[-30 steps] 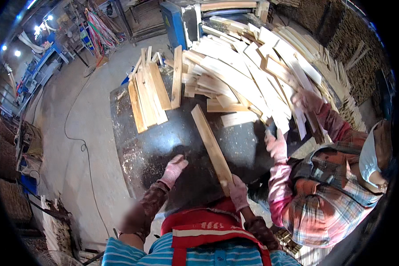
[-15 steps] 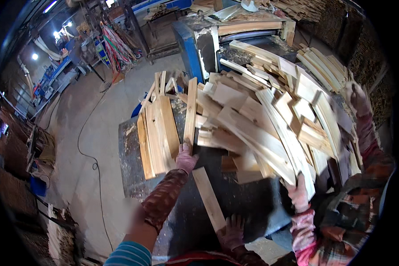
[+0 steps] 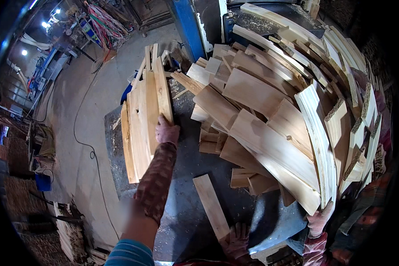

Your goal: The person sorts and stacks wooden planks on a workbench in a workshop. They pick up planks from a pile, inspect them, and arrange them into neat stacks. Another person is visible in the background working with similar materials.

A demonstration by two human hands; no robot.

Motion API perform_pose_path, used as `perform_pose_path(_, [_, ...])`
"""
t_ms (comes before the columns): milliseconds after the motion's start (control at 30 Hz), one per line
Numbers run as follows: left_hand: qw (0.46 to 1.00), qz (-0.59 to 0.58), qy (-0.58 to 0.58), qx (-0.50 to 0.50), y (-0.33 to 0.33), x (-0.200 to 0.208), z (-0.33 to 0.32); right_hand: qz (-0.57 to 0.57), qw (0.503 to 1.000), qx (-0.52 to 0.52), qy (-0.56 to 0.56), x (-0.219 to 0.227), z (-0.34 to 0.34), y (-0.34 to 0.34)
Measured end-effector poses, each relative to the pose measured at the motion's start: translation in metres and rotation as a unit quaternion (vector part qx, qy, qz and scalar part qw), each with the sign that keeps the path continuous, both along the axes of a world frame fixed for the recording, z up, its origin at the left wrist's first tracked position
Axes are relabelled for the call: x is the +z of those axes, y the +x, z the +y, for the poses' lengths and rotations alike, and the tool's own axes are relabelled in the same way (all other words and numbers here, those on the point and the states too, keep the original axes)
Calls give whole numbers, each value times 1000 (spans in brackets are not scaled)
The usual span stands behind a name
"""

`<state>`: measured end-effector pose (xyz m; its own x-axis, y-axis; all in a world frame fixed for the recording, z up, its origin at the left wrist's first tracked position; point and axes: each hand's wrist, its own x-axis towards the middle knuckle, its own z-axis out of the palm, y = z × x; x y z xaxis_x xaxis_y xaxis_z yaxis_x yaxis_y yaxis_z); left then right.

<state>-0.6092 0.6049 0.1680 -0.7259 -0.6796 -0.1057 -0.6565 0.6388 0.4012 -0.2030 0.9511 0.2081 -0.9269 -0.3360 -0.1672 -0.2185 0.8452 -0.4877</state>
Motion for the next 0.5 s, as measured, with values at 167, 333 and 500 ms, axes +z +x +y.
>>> perform_pose_path(167, [845,144,513,-51,14,2,-78,11,1000,8,15,2,-2,8])
perform_pose_path(333, [695,188,694,-37,129,76,-42,-16,1000,-7,-13,-1,2,16])
perform_pose_path(500, [590,216,773,-87,249,123,9,29,999,38,9,-31,10,16])
